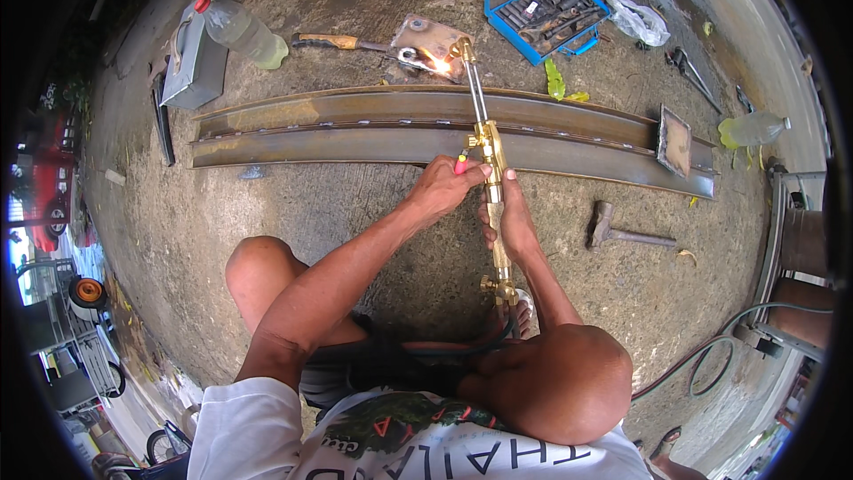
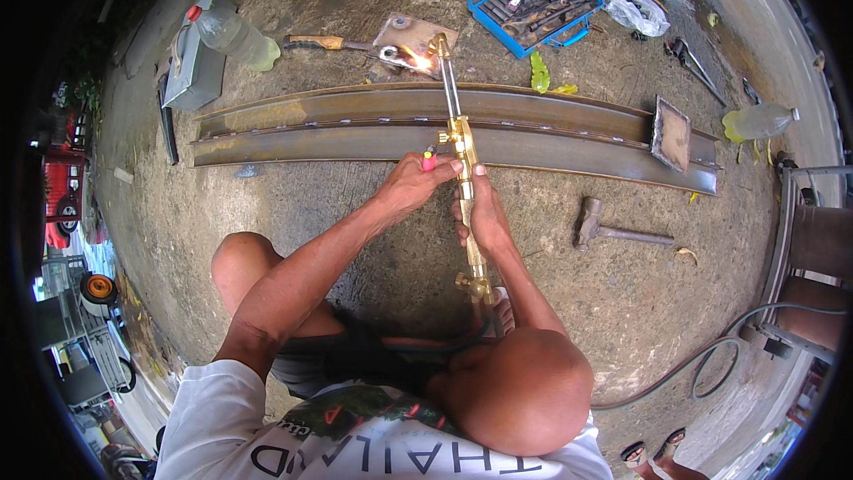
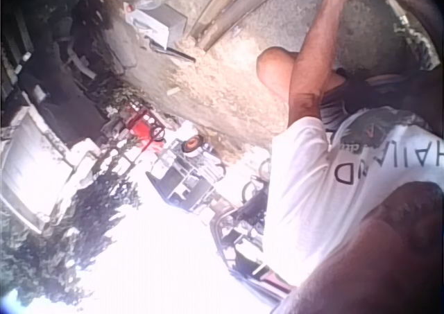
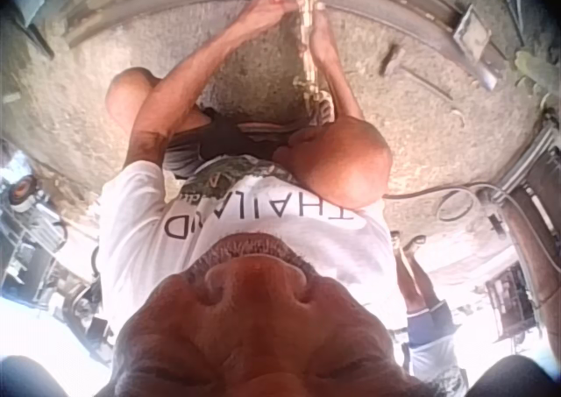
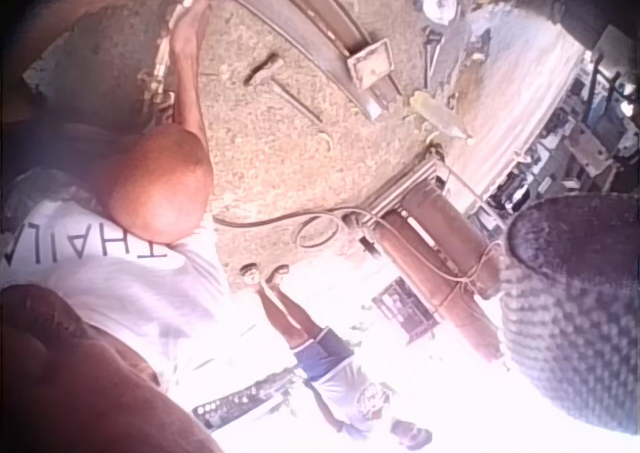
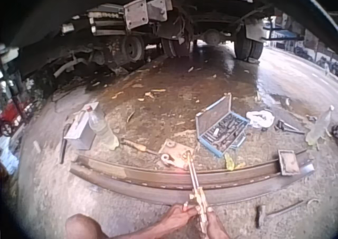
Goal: The person uses a blowtorch to heat and weld metal bars on the ground. They ignite the torch, apply flame to the metal, and later pour water from a plastic bottle to cool the heated area, producing steam.
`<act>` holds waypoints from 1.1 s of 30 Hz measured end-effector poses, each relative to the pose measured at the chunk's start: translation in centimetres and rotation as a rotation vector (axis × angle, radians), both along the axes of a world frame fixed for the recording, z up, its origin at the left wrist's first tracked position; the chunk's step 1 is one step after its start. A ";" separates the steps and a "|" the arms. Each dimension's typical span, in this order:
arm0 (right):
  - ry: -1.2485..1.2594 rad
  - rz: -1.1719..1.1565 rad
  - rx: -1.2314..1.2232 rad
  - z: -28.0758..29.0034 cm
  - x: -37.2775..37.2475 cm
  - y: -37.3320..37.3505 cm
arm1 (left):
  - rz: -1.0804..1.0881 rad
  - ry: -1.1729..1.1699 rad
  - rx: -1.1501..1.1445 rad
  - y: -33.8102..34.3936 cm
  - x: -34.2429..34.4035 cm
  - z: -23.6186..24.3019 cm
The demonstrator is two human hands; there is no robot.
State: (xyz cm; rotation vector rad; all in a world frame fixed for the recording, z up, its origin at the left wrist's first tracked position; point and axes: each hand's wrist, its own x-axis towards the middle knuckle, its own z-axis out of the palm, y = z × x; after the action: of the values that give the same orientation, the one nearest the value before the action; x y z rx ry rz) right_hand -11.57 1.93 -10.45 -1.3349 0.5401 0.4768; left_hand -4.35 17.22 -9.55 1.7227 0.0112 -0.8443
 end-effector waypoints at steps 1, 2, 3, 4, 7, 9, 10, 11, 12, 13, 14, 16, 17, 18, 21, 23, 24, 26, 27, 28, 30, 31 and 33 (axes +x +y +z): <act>-0.003 0.000 0.002 0.0 0.0 0.0 | 0.003 0.000 0.002 0.0 0.0 0.0; -0.006 0.000 0.003 -0.1 -0.1 -0.1 | 0.004 0.002 0.000 -0.1 0.0 0.1; -0.009 -0.001 0.005 -0.1 -0.1 -0.1 | 0.005 0.003 -0.002 -0.1 -0.1 0.3; -0.006 -0.003 0.003 -0.2 -0.1 -0.2 | 0.005 0.004 -0.004 -0.2 -0.1 0.4; 0.000 -0.003 0.002 -0.2 -0.1 -0.1 | 0.009 0.006 -0.011 -0.1 0.0 0.0; 0.002 0.000 0.005 -0.2 0.0 0.0 | 0.016 0.003 -0.012 0.0 0.0 -0.1; -0.001 0.001 0.007 -0.2 0.0 0.0 | 0.020 0.001 -0.013 0.1 0.0 -0.2; -0.004 0.001 0.006 -0.2 -0.1 0.0 | 0.022 0.001 -0.025 0.0 0.0 -0.2; -0.007 0.001 0.006 -0.2 -0.1 -0.1 | 0.024 0.001 -0.037 0.0 -0.1 -0.2; -0.006 -0.001 0.004 -0.2 -0.1 -0.1 | 0.026 0.001 -0.049 0.0 -0.1 -0.2; -0.006 -0.001 0.002 -0.2 -0.1 -0.1 | 0.027 0.006 -0.046 -0.1 -0.1 -0.1; -0.003 -0.001 -0.001 -0.1 0.0 -0.1 | 0.030 0.016 -0.041 -0.1 -0.1 0.1; 0.000 -0.002 -0.003 0.0 0.0 -0.1 | 0.027 0.016 -0.038 -0.1 -0.1 0.0; 0.003 -0.002 -0.005 0.1 0.0 -0.1 | 0.024 0.017 -0.035 -0.1 0.0 -0.1; -0.010 0.006 -0.008 -0.2 0.0 -0.1 | 0.015 0.018 -0.021 0.0 0.1 -0.6; -0.004 0.005 -0.011 -0.2 0.0 -0.1 | 0.013 0.017 -0.015 0.0 0.1 -0.7; -0.001 0.003 -0.013 -0.1 0.0 -0.1 | 0.014 0.015 -0.015 0.0 0.1 -0.7; -0.001 0.003 -0.013 -0.1 0.0 -0.1 | 0.016 0.012 -0.018 0.0 0.0 -0.6; -0.001 0.004 -0.013 -0.1 0.0 -0.1 | 0.018 0.010 -0.020 0.0 0.0 -0.6; 0.001 0.003 -0.013 -0.1 0.0 -0.1 | 0.019 0.007 -0.023 0.0 0.0 -0.5; 0.007 0.001 -0.012 -0.2 0.0 0.0 | 0.019 0.005 -0.024 0.0 0.0 -0.5; 0.006 0.002 -0.012 -0.2 0.0 0.0 | 0.018 0.004 -0.024 0.0 0.0 -0.4; 0.003 0.002 -0.013 -0.1 -0.1 -0.1 | 0.016 0.008 -0.029 -0.1 -0.1 -0.2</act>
State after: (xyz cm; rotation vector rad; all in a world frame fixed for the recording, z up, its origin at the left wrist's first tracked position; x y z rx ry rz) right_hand -11.65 1.83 -10.56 -1.3470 0.5452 0.4777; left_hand -4.41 17.17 -9.74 1.6899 0.0179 -0.8352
